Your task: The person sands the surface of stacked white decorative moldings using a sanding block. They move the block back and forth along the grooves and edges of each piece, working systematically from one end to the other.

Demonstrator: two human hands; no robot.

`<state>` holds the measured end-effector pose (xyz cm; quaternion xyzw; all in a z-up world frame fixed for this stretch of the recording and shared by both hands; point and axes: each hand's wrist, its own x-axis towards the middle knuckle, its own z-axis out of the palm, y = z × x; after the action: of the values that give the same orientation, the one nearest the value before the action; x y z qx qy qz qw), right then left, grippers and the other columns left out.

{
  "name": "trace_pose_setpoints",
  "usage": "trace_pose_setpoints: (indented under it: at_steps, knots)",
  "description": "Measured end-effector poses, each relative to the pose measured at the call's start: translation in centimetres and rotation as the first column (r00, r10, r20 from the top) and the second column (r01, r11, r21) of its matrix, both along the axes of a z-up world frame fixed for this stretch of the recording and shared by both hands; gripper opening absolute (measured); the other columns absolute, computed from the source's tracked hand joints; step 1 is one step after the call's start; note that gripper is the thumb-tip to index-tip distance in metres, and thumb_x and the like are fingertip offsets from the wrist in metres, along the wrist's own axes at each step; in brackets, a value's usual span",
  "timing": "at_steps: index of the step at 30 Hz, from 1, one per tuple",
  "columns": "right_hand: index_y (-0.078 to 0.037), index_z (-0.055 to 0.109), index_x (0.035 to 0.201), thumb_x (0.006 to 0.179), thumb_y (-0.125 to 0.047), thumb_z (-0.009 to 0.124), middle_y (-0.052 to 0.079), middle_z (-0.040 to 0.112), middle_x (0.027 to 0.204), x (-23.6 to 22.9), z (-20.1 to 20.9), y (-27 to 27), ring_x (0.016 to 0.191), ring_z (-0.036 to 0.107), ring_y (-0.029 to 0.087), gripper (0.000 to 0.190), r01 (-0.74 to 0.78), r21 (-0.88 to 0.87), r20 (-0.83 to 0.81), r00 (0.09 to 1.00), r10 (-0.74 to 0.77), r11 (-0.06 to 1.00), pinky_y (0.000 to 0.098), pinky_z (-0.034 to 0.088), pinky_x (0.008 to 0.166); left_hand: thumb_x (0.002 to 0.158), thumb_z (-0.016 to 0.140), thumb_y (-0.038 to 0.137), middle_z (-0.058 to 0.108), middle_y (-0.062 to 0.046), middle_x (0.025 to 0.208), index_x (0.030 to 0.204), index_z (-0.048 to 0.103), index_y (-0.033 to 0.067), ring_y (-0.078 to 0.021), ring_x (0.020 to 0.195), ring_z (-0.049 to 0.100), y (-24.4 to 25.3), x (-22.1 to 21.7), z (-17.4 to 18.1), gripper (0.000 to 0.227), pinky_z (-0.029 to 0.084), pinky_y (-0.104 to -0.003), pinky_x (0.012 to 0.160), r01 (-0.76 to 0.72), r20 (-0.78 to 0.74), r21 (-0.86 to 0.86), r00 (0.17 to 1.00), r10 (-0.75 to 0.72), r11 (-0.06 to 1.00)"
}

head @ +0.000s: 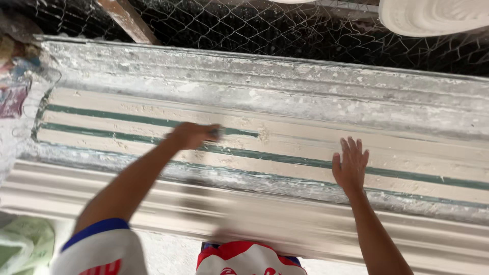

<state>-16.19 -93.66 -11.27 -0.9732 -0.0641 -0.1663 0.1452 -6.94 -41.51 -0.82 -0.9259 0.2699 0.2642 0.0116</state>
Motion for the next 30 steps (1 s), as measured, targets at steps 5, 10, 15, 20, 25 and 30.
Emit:
trace_pose_setpoints:
  at_steps: [5,10,15,20,25,30]
  knots:
    - [-0.009,0.059,0.143,0.109,-0.034,0.042,0.018,0.049,0.155,0.1,-1.4,-1.8,0.151,0.036,0.036,0.045,0.043,0.037,-0.061,0.997,-0.041,0.998,0.0605,0.018,0.125,0.105,0.052,0.017,0.041,0.019,0.157,0.15,0.044,0.0588,-0.0211,0.104,0.072,3.8,-0.2,-0.2,0.062,0.055,-0.043,0.103,-0.008,-0.117,0.309,0.992,0.046,0.951]
    - [-0.008,0.06,0.143,0.11,-0.031,0.042,0.016,0.049,0.157,0.8,-1.4,-1.6,0.152,0.038,0.035,0.044,0.013,0.089,-0.017,1.0,-0.011,0.996,0.0598,0.019,0.126,0.094,0.053,0.002,0.018,0.021,0.168,0.141,0.048,0.0574,-0.0216,0.116,0.066,2.8,1.0,1.2,0.073,0.059,-0.039,0.097,0.081,-0.04,0.375,0.997,-0.071,0.923]
    - [-0.008,0.061,0.141,0.108,-0.028,0.043,0.014,0.05,0.158,-0.7,-1.4,-1.6,0.153,0.037,0.036,0.043,0.029,0.048,-0.022,0.999,-0.028,0.998,0.0603,0.019,0.126,0.104,0.048,0.008,0.026,0.017,0.167,0.147,0.043,0.0592,-0.0215,0.099,0.074,1.1,-0.3,0.3,0.068,0.063,-0.038,0.094,0.045,-0.054,0.318,0.998,-0.029,0.947]
    - [-0.01,0.061,0.14,0.108,-0.028,0.042,0.013,0.05,0.158,-1.3,-1.5,1.3,0.152,0.037,0.037,0.042,0.081,0.031,-0.045,0.996,-0.08,0.996,0.0635,0.015,0.124,0.099,0.054,0.014,0.03,0.018,0.167,0.138,0.049,0.0595,-0.0202,0.089,0.074,-0.7,0.1,-2.2,0.06,0.062,-0.04,0.088,0.113,0.074,0.082,0.99,-0.119,0.99]
    - [-0.009,0.059,0.14,0.109,-0.032,0.042,0.011,0.05,0.157,-1.2,-0.8,2.3,0.151,0.038,0.037,0.043,0.137,0.053,-0.044,0.99,-0.135,0.989,0.0608,0.018,0.126,0.105,0.049,0.021,0.04,0.009,0.157,0.145,0.04,0.0578,-0.0174,0.089,0.074,0.0,1.2,-1.5,0.056,0.066,-0.036,0.078,0.14,-0.03,0.156,0.99,-0.137,0.978]
    - [-0.009,0.059,0.14,0.11,-0.03,0.044,0.01,0.05,0.158,-2.2,-0.5,2.4,0.152,0.039,0.036,0.04,0.133,0.079,-0.034,0.991,-0.131,0.988,0.0591,0.02,0.128,0.099,0.054,0.016,0.032,0.005,0.167,0.141,0.051,0.0454,-0.0177,0.081,0.073,-7.4,1.4,-3.0,0.051,0.065,-0.035,0.067,0.459,0.15,0.052,0.875,-0.461,0.887]
